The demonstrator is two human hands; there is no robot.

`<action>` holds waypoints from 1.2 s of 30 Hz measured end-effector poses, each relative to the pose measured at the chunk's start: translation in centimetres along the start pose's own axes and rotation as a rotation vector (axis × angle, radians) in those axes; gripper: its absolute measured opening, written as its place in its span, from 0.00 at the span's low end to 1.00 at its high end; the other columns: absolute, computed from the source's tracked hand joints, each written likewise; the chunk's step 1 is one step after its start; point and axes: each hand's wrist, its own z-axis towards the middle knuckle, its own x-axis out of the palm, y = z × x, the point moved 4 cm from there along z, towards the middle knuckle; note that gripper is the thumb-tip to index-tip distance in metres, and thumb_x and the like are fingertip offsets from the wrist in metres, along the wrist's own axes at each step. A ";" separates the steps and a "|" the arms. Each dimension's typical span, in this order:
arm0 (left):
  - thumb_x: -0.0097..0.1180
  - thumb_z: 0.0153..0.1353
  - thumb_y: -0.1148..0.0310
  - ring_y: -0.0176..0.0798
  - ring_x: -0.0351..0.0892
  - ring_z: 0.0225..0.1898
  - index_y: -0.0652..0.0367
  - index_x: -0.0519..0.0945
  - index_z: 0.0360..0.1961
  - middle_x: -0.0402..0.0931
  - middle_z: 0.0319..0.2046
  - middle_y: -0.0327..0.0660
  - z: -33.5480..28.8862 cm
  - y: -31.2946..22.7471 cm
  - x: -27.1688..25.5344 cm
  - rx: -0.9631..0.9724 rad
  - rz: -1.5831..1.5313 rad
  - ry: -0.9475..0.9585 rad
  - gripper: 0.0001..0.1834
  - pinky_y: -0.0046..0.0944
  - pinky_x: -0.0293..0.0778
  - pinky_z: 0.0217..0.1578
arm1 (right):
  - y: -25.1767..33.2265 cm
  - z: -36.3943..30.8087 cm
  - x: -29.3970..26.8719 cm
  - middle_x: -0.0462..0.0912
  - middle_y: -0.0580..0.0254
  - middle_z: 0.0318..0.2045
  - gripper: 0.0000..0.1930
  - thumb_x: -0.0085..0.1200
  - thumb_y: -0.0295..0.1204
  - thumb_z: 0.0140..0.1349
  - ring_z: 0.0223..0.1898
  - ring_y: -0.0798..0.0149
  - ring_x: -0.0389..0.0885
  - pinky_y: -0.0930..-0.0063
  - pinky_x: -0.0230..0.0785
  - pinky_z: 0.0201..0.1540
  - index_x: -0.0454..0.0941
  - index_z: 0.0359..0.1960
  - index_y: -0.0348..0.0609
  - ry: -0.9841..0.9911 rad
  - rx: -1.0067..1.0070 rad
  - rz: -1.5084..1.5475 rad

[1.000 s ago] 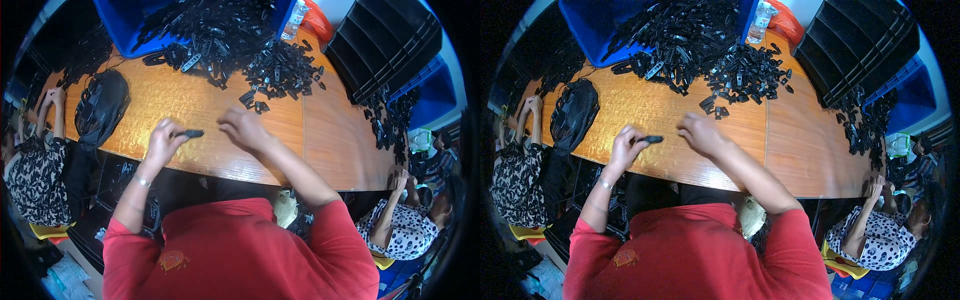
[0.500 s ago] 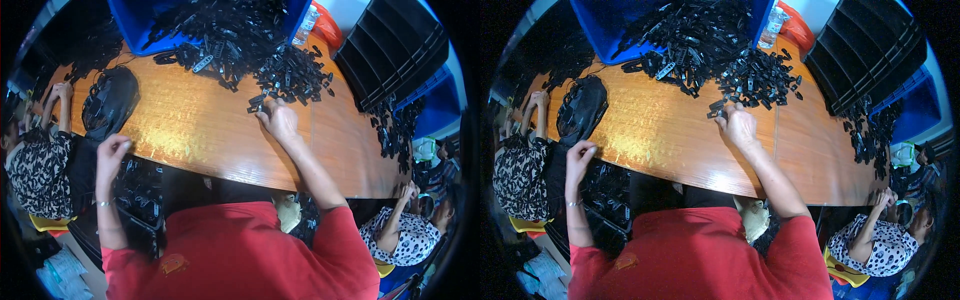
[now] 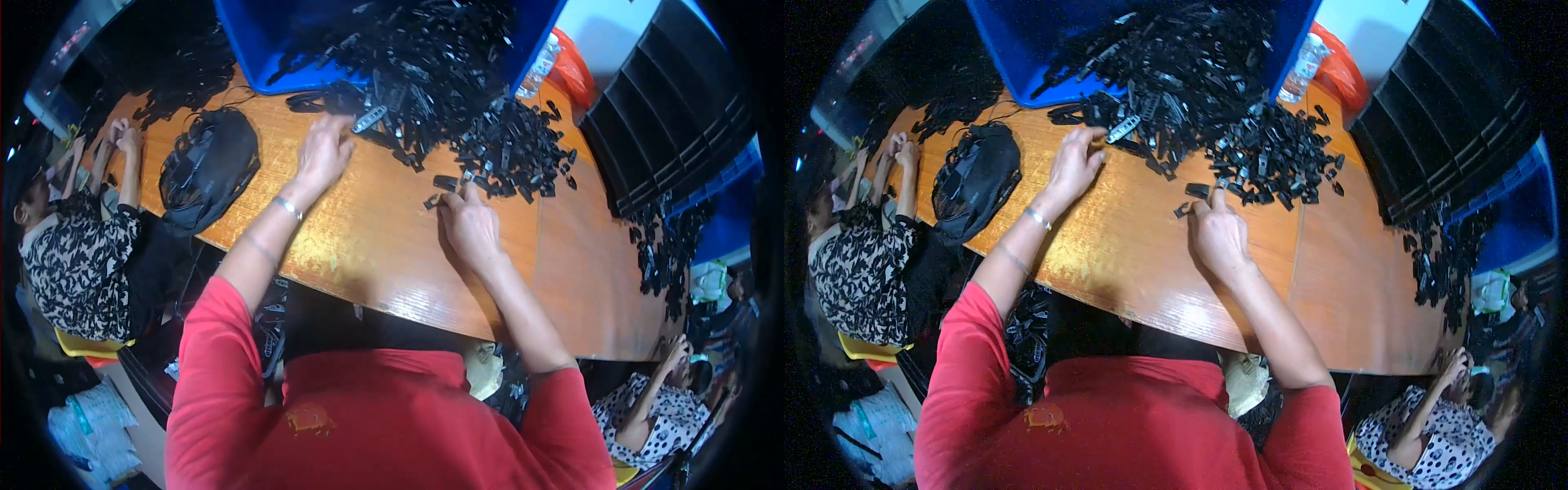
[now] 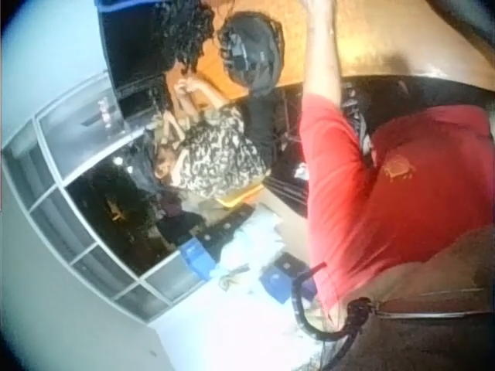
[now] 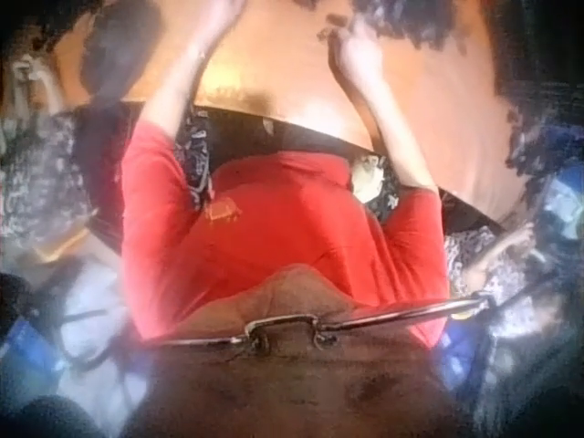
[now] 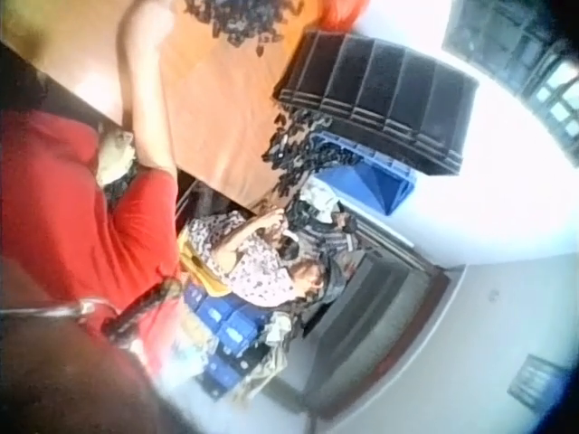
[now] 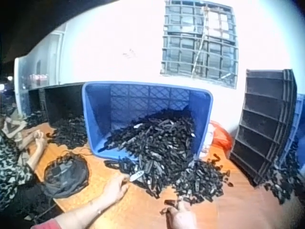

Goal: The person assembles plastic components by hand, stacking them on a table.

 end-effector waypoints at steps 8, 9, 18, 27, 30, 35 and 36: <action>0.74 0.66 0.68 0.59 0.84 0.59 0.58 0.84 0.58 0.85 0.54 0.51 4.0 -0.1 4.8 -0.086 0.082 0.075 0.21 0.56 0.81 0.59 | -1.3 0.0 -0.6 0.83 0.47 0.48 0.09 0.68 0.32 0.69 0.37 0.38 0.90 0.44 0.84 0.42 0.87 0.45 0.41 0.081 0.057 0.041; 0.74 0.67 0.68 0.59 0.86 0.56 0.58 0.83 0.56 0.86 0.53 0.50 4.1 -0.2 4.9 -0.102 0.077 0.074 0.19 0.56 0.82 0.56 | -1.4 -0.1 -0.7 0.84 0.48 0.48 0.09 0.68 0.32 0.69 0.37 0.38 0.90 0.44 0.84 0.42 0.88 0.44 0.41 0.084 0.049 0.033; 0.74 0.62 0.74 0.52 0.89 0.41 0.59 0.84 0.46 0.87 0.41 0.49 1.0 1.6 4.3 -0.154 -0.015 0.053 0.13 0.50 0.84 0.44 | -0.4 -0.6 -2.0 0.85 0.56 0.47 0.10 0.73 0.36 0.64 0.53 0.46 0.84 0.48 0.79 0.53 0.91 0.37 0.42 -0.008 -0.029 -0.053; 0.74 0.60 0.74 0.59 0.87 0.49 0.59 0.85 0.41 0.86 0.41 0.50 -3.6 -1.4 1.8 -0.076 -0.003 0.108 0.10 0.57 0.82 0.49 | 0.1 -0.5 -1.6 0.86 0.51 0.43 0.10 0.72 0.35 0.63 0.47 0.44 0.87 0.45 0.80 0.49 0.91 0.35 0.41 0.008 0.021 -0.091; 0.76 0.60 0.73 0.57 0.86 0.47 0.60 0.82 0.39 0.85 0.40 0.48 -5.6 -2.3 0.8 0.057 0.009 0.091 0.12 0.54 0.82 0.47 | 0.1 -0.6 -0.7 0.85 0.45 0.39 0.09 0.69 0.33 0.65 0.37 0.38 0.89 0.42 0.83 0.42 0.88 0.35 0.39 0.050 0.049 -0.045; 0.75 0.61 0.74 0.57 0.84 0.44 0.59 0.79 0.38 0.81 0.36 0.47 -8.7 -4.4 -0.2 0.163 -0.003 0.052 0.13 0.54 0.80 0.42 | -0.1 -0.8 0.1 0.86 0.43 0.39 0.07 0.67 0.30 0.66 0.36 0.35 0.89 0.41 0.83 0.41 0.85 0.38 0.39 0.057 0.054 -0.047; 0.75 0.61 0.74 0.57 0.84 0.42 0.59 0.78 0.37 0.80 0.36 0.47 -9.1 -4.7 -0.3 0.180 -0.001 0.041 0.13 0.54 0.79 0.42 | -0.7 -0.8 0.4 0.87 0.43 0.41 0.06 0.67 0.28 0.64 0.38 0.36 0.89 0.43 0.84 0.43 0.85 0.39 0.40 0.070 0.080 0.010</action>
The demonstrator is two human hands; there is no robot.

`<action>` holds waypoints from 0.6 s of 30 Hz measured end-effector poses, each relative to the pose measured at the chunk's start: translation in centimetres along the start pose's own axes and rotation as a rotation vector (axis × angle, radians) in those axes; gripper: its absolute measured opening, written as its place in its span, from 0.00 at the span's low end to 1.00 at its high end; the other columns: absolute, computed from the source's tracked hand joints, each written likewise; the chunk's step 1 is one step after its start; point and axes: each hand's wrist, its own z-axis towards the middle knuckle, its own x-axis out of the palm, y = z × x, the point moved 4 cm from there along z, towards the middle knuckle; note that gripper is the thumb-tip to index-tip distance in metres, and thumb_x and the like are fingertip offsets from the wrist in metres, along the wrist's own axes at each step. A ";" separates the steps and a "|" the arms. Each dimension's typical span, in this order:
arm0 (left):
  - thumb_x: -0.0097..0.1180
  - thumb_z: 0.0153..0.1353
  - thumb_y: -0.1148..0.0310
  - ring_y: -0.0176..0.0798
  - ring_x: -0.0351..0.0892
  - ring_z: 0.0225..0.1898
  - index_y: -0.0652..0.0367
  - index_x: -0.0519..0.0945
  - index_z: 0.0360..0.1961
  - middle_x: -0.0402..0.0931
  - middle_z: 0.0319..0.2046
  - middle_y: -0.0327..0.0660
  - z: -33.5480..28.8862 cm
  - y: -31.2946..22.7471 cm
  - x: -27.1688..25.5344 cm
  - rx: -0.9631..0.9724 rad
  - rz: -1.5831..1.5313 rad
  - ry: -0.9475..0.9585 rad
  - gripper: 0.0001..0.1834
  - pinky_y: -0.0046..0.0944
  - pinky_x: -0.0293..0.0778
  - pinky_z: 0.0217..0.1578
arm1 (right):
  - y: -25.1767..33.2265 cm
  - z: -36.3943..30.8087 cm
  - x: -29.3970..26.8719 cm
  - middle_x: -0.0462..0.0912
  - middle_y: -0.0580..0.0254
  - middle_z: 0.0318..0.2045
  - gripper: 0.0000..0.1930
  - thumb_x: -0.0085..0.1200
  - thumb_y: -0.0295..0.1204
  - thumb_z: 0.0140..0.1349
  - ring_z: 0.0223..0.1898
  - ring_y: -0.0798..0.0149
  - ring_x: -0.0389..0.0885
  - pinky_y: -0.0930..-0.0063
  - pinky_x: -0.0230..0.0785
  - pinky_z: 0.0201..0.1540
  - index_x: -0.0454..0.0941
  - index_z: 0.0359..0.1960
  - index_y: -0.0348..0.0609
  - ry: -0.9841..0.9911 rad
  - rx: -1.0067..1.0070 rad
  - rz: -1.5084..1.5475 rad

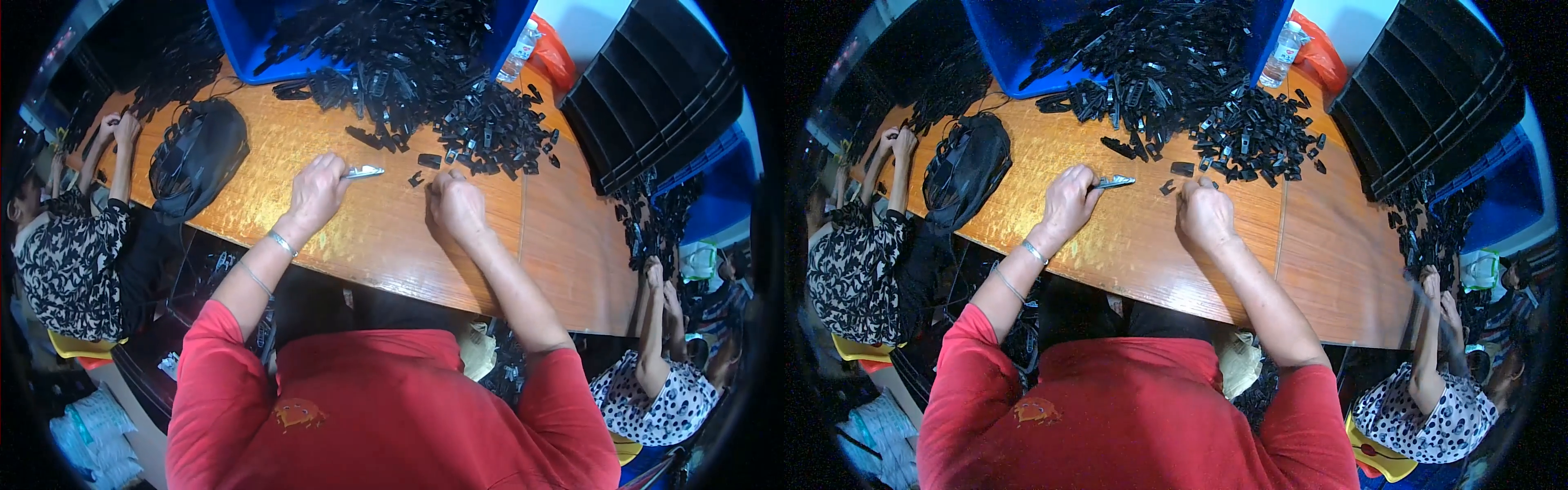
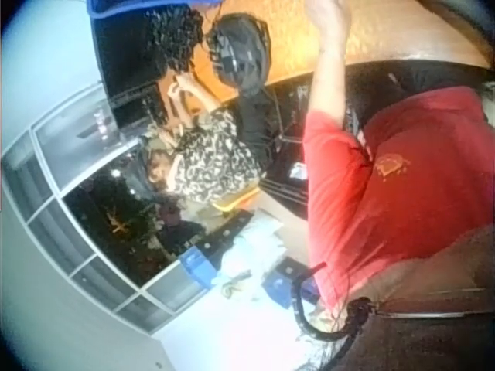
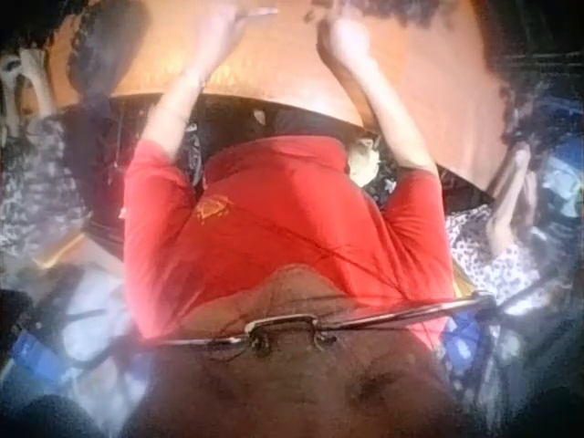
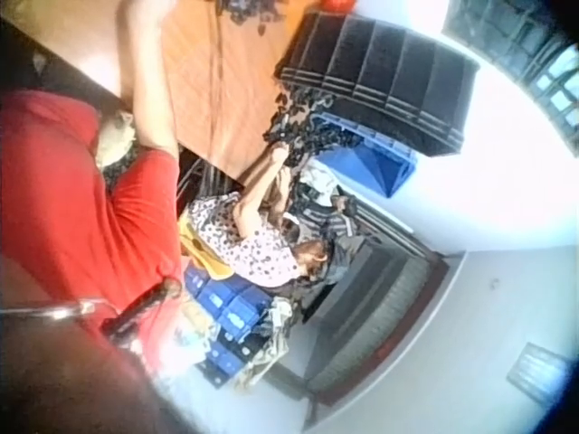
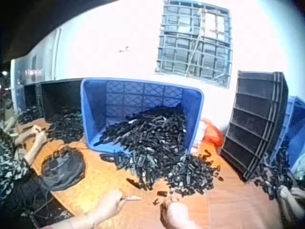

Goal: The person assembles plastic components by hand, stacking them on a table.

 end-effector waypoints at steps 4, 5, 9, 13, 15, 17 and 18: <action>0.74 0.61 0.75 0.57 0.82 0.40 0.59 0.77 0.36 0.77 0.35 0.47 -1.4 -1.3 -0.8 0.057 0.013 -0.018 0.14 0.54 0.78 0.40 | 0.7 -0.6 -0.3 0.89 0.44 0.45 0.12 0.70 0.25 0.61 0.46 0.42 0.90 0.51 0.84 0.50 0.88 0.47 0.41 -0.084 0.012 0.268; 0.74 0.61 0.76 0.57 0.82 0.40 0.59 0.76 0.36 0.77 0.35 0.47 -1.6 -1.5 -1.0 0.086 0.024 -0.010 0.14 0.53 0.78 0.40 | 1.0 -0.9 -0.2 0.89 0.44 0.45 0.12 0.70 0.25 0.61 0.46 0.42 0.90 0.51 0.84 0.50 0.88 0.47 0.41 -0.083 0.011 0.268; 0.72 0.61 0.77 0.57 0.81 0.41 0.59 0.76 0.37 0.77 0.37 0.47 -2.4 -2.4 -1.5 0.101 0.039 0.006 0.13 0.53 0.78 0.41 | 2.8 -2.2 0.5 0.90 0.49 0.45 0.20 0.73 0.27 0.62 0.49 0.50 0.89 0.59 0.83 0.53 0.89 0.57 0.42 -0.101 -0.021 0.505; 0.69 0.62 0.79 0.58 0.82 0.45 0.60 0.77 0.39 0.79 0.41 0.48 -2.8 -2.3 -1.3 0.095 0.033 0.029 0.11 0.53 0.80 0.44 | 5.3 -3.5 0.7 0.90 0.52 0.44 0.15 0.73 0.27 0.63 0.47 0.51 0.91 0.60 0.83 0.51 0.91 0.51 0.43 -0.044 0.022 0.608; 0.67 0.63 0.80 0.58 0.83 0.46 0.61 0.77 0.40 0.79 0.43 0.48 -2.8 -2.5 -1.0 0.104 0.015 0.039 0.10 0.53 0.81 0.46 | 5.4 -3.9 0.9 0.91 0.54 0.43 0.12 0.74 0.28 0.63 0.45 0.51 0.92 0.61 0.83 0.51 0.91 0.48 0.44 -0.031 0.016 0.555; 0.65 0.64 0.80 0.58 0.83 0.49 0.62 0.77 0.41 0.80 0.47 0.48 -3.1 -3.2 -1.0 0.091 0.020 0.102 0.09 0.53 0.82 0.47 | 5.7 -4.2 0.2 0.91 0.53 0.42 0.11 0.75 0.29 0.63 0.45 0.48 0.92 0.59 0.83 0.50 0.91 0.45 0.45 -0.009 0.023 0.540; 0.65 0.64 0.80 0.58 0.83 0.49 0.62 0.77 0.41 0.80 0.47 0.48 -3.3 -3.6 -1.3 0.092 0.019 0.102 0.09 0.53 0.82 0.47 | 5.9 -4.2 0.1 0.90 0.52 0.41 0.10 0.74 0.29 0.63 0.44 0.47 0.91 0.57 0.83 0.49 0.91 0.44 0.44 -0.024 -0.060 0.493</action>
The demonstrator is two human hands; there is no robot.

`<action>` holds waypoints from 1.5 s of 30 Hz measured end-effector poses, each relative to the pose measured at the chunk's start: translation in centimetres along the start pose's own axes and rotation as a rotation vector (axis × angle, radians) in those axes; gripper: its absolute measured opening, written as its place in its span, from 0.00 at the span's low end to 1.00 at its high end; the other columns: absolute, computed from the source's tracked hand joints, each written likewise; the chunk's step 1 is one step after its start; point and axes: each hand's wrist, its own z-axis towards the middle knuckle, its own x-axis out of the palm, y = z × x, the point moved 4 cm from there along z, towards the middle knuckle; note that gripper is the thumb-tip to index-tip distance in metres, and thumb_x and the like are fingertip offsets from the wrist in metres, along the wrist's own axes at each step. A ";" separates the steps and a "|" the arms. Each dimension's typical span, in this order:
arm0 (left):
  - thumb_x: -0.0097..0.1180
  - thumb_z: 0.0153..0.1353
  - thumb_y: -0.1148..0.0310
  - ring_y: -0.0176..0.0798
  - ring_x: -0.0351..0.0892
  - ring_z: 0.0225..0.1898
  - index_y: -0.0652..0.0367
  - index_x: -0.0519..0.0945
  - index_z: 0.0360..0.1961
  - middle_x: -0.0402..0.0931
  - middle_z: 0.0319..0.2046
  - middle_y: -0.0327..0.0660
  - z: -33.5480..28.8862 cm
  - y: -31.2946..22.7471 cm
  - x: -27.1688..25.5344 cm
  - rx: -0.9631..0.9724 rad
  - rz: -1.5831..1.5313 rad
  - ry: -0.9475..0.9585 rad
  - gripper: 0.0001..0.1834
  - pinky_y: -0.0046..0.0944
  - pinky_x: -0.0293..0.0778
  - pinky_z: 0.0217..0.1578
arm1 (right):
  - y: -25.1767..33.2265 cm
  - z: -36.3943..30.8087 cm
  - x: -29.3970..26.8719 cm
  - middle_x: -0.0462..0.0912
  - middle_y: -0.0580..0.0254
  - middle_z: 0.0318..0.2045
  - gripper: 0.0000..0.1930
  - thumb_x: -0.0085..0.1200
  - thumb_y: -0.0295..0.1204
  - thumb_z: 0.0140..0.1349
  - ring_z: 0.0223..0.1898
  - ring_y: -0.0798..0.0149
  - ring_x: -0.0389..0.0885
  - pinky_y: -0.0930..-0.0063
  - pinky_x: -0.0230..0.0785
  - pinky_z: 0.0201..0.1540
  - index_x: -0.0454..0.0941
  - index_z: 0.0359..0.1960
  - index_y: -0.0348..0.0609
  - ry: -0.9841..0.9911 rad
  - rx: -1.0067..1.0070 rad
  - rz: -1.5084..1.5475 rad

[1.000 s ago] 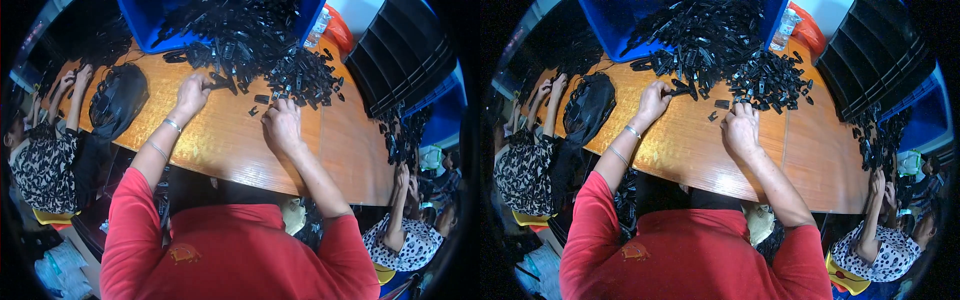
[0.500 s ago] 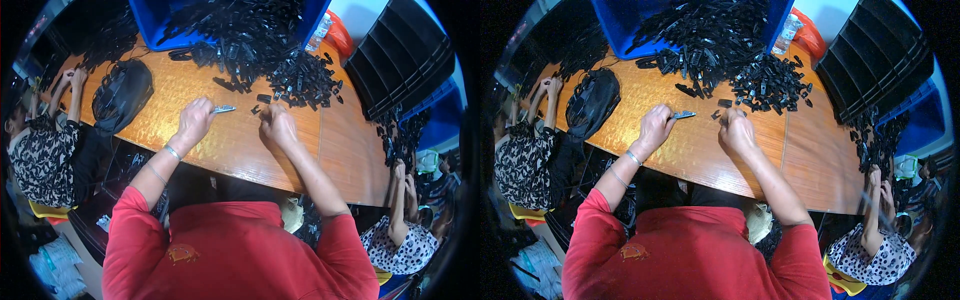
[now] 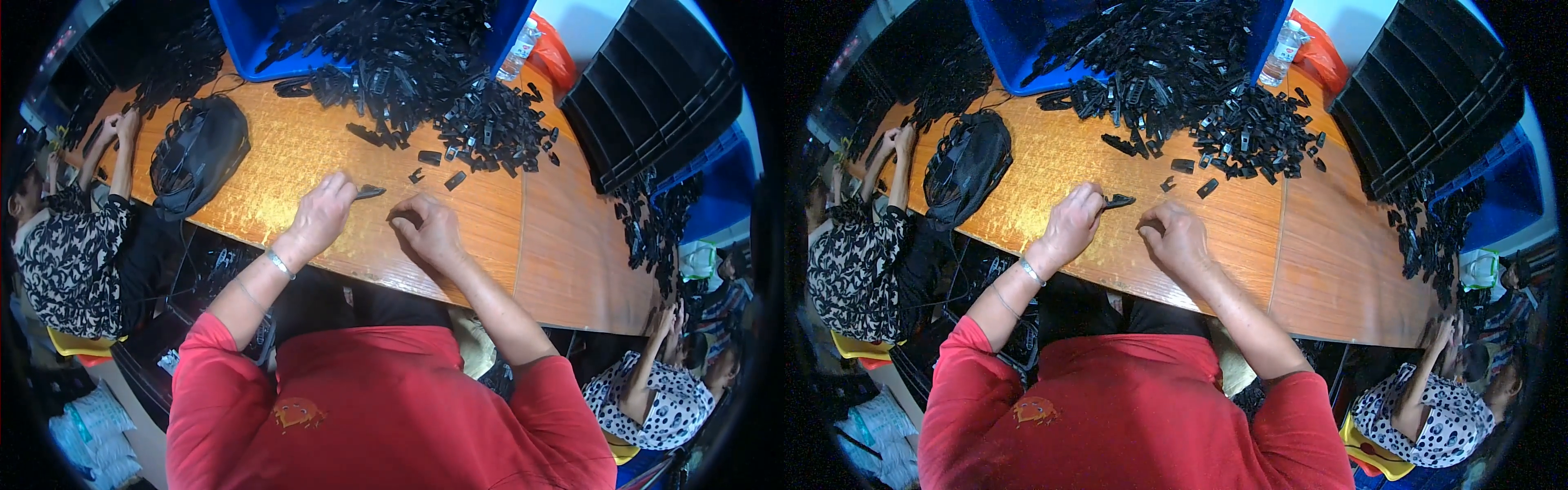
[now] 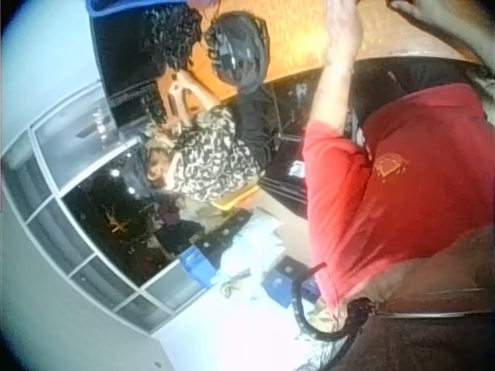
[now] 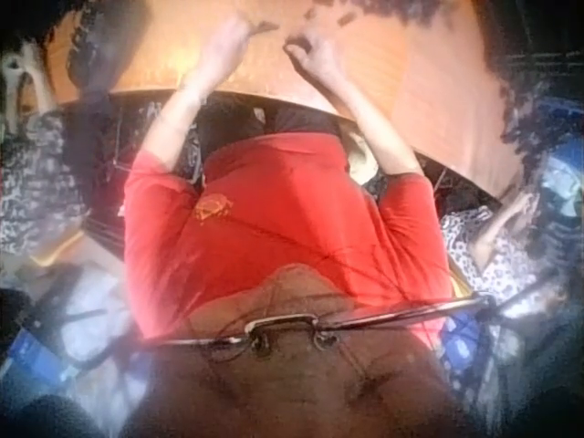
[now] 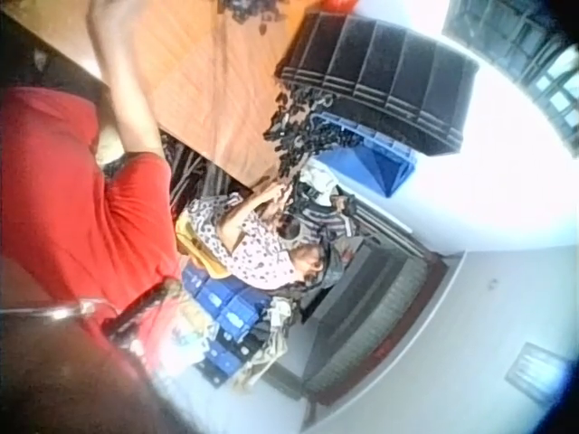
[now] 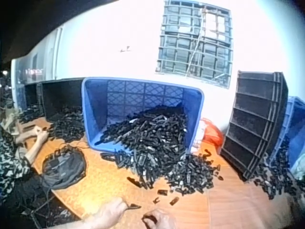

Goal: The person assembles plastic components by hand, stacking them on a table.

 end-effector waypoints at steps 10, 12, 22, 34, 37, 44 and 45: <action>0.56 0.67 0.80 0.62 0.80 0.56 0.65 0.84 0.57 0.77 0.53 0.55 -1.0 -4.2 -1.5 0.014 -0.064 0.279 0.17 0.54 0.81 0.56 | 0.3 -0.8 -1.3 0.86 0.46 0.40 0.08 0.69 0.27 0.64 0.42 0.37 0.88 0.47 0.82 0.47 0.89 0.43 0.41 0.067 -0.037 -0.214; 0.56 0.67 0.80 0.61 0.80 0.55 0.64 0.84 0.56 0.78 0.52 0.54 -0.5 -4.4 -1.7 0.012 -0.056 0.309 0.17 0.54 0.81 0.56 | 0.0 -1.0 -1.6 0.85 0.45 0.40 0.08 0.70 0.27 0.64 0.41 0.36 0.88 0.46 0.82 0.47 0.89 0.43 0.40 0.081 -0.029 -0.249; 0.63 0.66 0.72 0.55 0.79 0.53 0.60 0.86 0.44 0.78 0.47 0.49 2.5 -3.3 -2.1 0.153 0.044 0.329 0.07 0.52 0.80 0.53 | 0.3 -1.8 -3.1 0.86 0.41 0.40 0.12 0.72 0.33 0.64 0.40 0.35 0.89 0.44 0.83 0.46 0.87 0.43 0.38 0.196 0.131 -0.386; 0.79 0.55 0.74 0.58 0.82 0.49 0.61 0.88 0.45 0.83 0.43 0.48 -0.4 0.5 -0.4 -0.184 -0.194 0.062 0.17 0.52 0.79 0.52 | 1.9 1.6 -0.8 0.85 0.49 0.40 0.11 0.74 0.31 0.64 0.41 0.42 0.88 0.50 0.81 0.44 0.92 0.45 0.40 -0.034 -0.045 -0.033; 0.79 0.55 0.74 0.57 0.82 0.49 0.60 0.89 0.42 0.83 0.41 0.47 -1.0 0.8 -0.1 -0.200 -0.200 0.057 0.13 0.52 0.79 0.51 | 1.5 1.8 0.9 0.85 0.50 0.40 0.13 0.76 0.30 0.61 0.41 0.44 0.88 0.51 0.81 0.43 0.93 0.46 0.40 -0.007 -0.056 -0.077; 0.78 0.56 0.75 0.57 0.81 0.47 0.61 0.88 0.40 0.81 0.39 0.47 -1.2 0.4 0.0 -0.199 -0.252 0.027 0.11 0.52 0.78 0.50 | 0.7 2.1 1.3 0.86 0.51 0.41 0.12 0.76 0.30 0.62 0.41 0.43 0.88 0.50 0.81 0.42 0.93 0.45 0.41 0.040 -0.075 -0.081; 0.78 0.56 0.75 0.57 0.81 0.47 0.61 0.88 0.40 0.81 0.39 0.47 -1.1 0.2 0.3 -0.192 -0.258 0.027 0.11 0.52 0.78 0.50 | 0.8 2.5 1.7 0.86 0.51 0.41 0.11 0.75 0.31 0.62 0.40 0.43 0.88 0.49 0.81 0.42 0.93 0.44 0.42 0.045 -0.170 -0.077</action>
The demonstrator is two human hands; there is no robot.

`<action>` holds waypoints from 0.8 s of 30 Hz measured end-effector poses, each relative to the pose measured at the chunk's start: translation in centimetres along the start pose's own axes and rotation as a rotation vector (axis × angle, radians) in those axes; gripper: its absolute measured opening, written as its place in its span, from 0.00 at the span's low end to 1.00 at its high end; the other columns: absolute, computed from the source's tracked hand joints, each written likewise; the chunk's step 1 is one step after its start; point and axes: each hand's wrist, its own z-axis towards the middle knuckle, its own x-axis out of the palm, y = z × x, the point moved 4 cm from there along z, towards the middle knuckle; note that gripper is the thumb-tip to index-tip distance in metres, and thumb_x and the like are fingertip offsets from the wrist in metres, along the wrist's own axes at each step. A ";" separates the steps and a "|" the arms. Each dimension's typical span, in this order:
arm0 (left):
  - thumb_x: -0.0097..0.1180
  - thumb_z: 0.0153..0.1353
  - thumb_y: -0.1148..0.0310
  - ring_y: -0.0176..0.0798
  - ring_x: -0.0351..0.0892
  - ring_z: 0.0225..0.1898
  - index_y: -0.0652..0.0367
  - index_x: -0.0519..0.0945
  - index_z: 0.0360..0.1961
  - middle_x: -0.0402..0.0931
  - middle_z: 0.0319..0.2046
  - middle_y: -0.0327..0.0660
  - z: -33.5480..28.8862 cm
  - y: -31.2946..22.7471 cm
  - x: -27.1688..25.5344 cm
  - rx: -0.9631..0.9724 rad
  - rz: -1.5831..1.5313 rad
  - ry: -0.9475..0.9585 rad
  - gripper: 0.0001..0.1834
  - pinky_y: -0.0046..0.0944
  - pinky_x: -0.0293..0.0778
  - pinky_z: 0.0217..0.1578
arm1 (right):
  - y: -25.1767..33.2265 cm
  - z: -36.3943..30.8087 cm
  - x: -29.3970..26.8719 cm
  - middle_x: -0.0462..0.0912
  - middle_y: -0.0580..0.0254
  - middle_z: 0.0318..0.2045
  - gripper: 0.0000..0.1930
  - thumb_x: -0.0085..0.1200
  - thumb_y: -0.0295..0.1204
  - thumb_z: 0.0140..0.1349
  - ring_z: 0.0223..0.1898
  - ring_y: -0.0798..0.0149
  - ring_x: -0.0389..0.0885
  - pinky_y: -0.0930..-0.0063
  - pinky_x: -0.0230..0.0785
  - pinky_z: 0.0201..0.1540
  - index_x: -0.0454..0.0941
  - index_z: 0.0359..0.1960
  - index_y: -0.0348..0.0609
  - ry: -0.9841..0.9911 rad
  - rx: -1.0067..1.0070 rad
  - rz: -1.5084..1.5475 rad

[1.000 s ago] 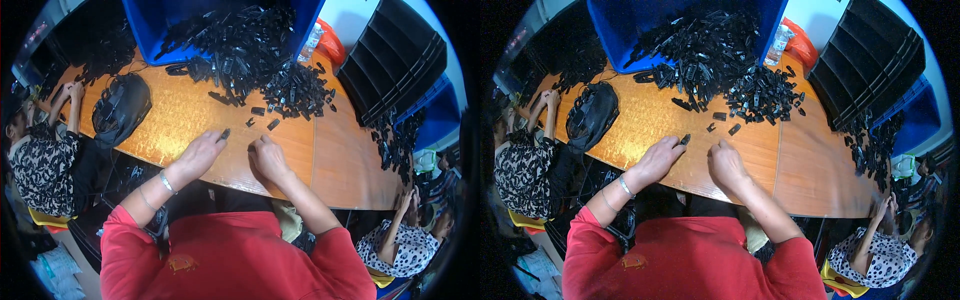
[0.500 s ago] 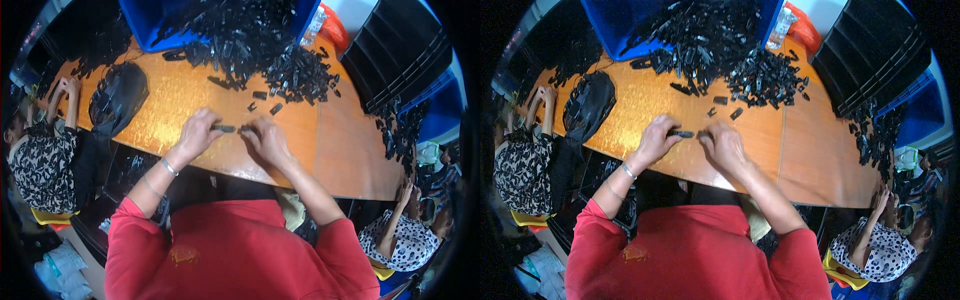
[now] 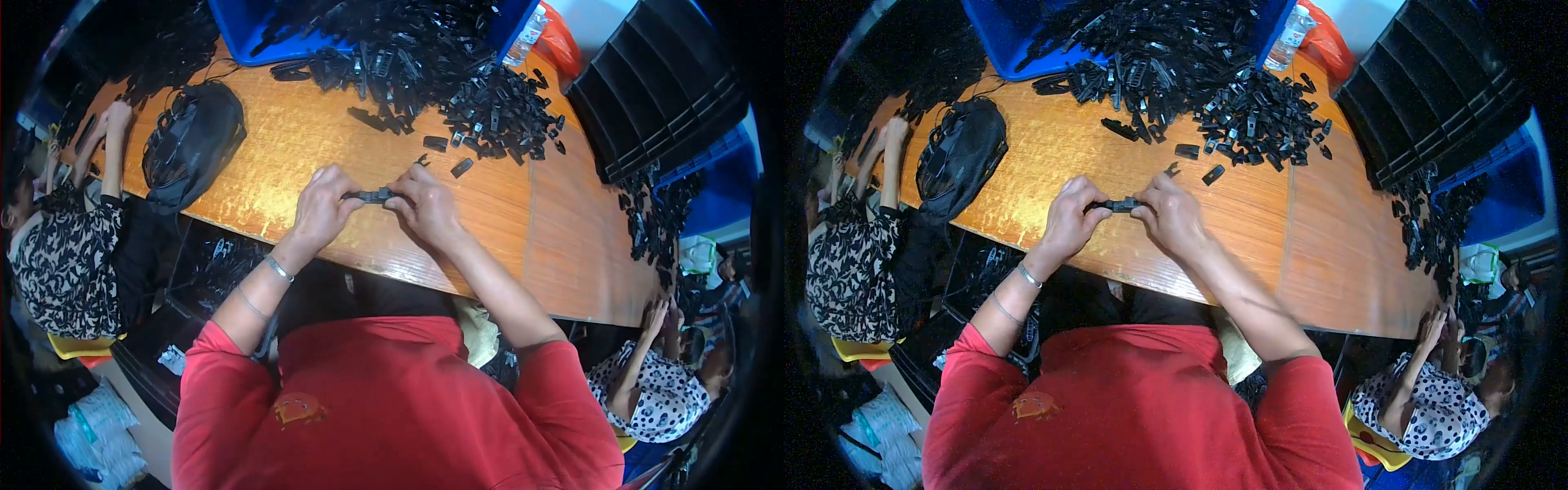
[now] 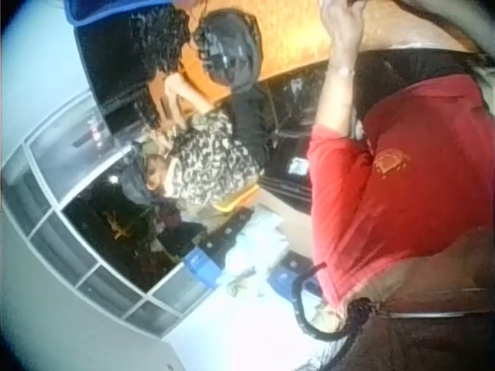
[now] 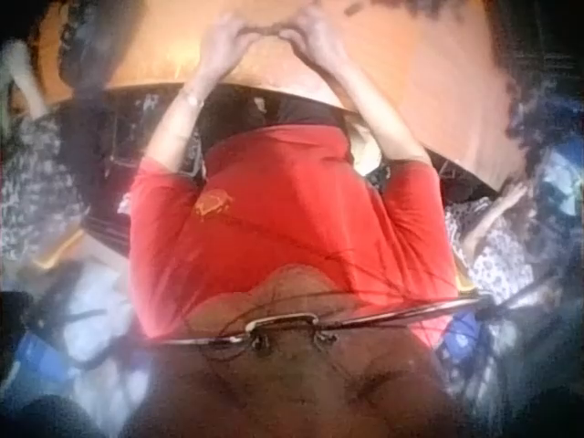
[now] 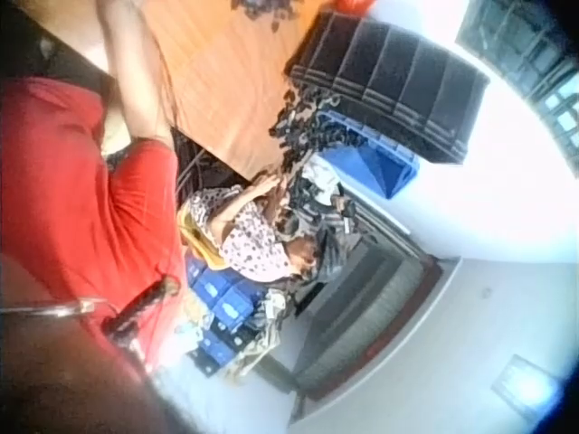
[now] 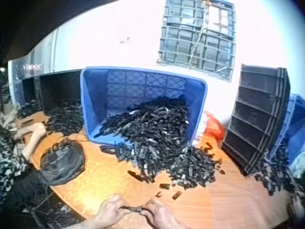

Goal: The person assembles plastic components by hand, stacking them on a table.

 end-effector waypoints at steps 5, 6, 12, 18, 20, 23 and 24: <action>0.78 0.56 0.75 0.57 0.82 0.45 0.60 0.87 0.38 0.80 0.39 0.47 -0.2 0.0 0.4 -0.029 0.002 -0.046 0.11 0.53 0.79 0.47 | 1.1 1.5 1.7 0.85 0.55 0.38 0.10 0.75 0.32 0.61 0.39 0.43 0.88 0.50 0.80 0.40 0.90 0.40 0.42 0.051 -0.092 -0.097; 0.78 0.56 0.75 0.57 0.82 0.45 0.60 0.87 0.38 0.80 0.39 0.47 -0.4 0.2 -0.1 -0.021 0.004 -0.051 0.11 0.53 0.79 0.47 | 1.3 1.5 1.7 0.85 0.55 0.38 0.10 0.75 0.32 0.61 0.39 0.43 0.88 0.50 0.80 0.40 0.90 0.40 0.42 0.044 -0.097 -0.102; 0.77 0.57 0.75 0.49 0.80 0.36 0.62 0.84 0.35 0.78 0.32 0.43 -5.2 2.3 -8.9 -0.196 -0.059 0.405 0.11 0.47 0.77 0.41 | 1.0 -0.9 0.6 0.88 0.52 0.41 0.09 0.72 0.35 0.67 0.41 0.42 0.89 0.49 0.82 0.43 0.91 0.40 0.43 0.160 -0.128 0.036; 0.73 0.68 0.77 0.28 0.83 0.40 0.68 0.89 0.47 0.85 0.36 0.34 -9.1 7.1 -15.4 -0.600 -0.135 0.182 0.09 0.33 0.81 0.46 | -3.4 0.7 -4.2 0.83 0.46 0.45 0.07 0.65 0.26 0.69 0.46 0.41 0.87 0.48 0.83 0.45 0.89 0.45 0.40 -0.048 -0.020 -0.181; 0.71 0.70 0.76 0.30 0.84 0.40 0.67 0.89 0.47 0.86 0.37 0.36 -7.6 6.8 -12.4 -0.626 -0.272 0.105 0.08 0.34 0.81 0.46 | -4.4 1.3 -3.5 0.82 0.46 0.45 0.06 0.61 0.25 0.68 0.50 0.43 0.86 0.49 0.83 0.46 0.88 0.43 0.40 -0.096 -0.069 -0.298; 0.73 0.66 0.77 0.40 0.86 0.44 0.65 0.89 0.45 0.85 0.41 0.44 -3.7 5.5 -8.0 -0.394 -0.111 0.029 0.08 0.40 0.81 0.48 | -4.6 1.5 -2.6 0.82 0.46 0.40 0.05 0.58 0.25 0.66 0.48 0.41 0.85 0.50 0.82 0.47 0.85 0.37 0.39 -0.023 -0.103 -0.330; 0.73 0.64 0.78 0.45 0.86 0.46 0.64 0.89 0.45 0.85 0.42 0.46 -2.4 4.8 -6.7 -0.345 -0.082 -0.003 0.09 0.43 0.81 0.51 | -4.5 0.9 -2.6 0.82 0.46 0.38 0.05 0.58 0.25 0.66 0.47 0.41 0.85 0.49 0.82 0.46 0.85 0.36 0.38 -0.017 -0.099 -0.307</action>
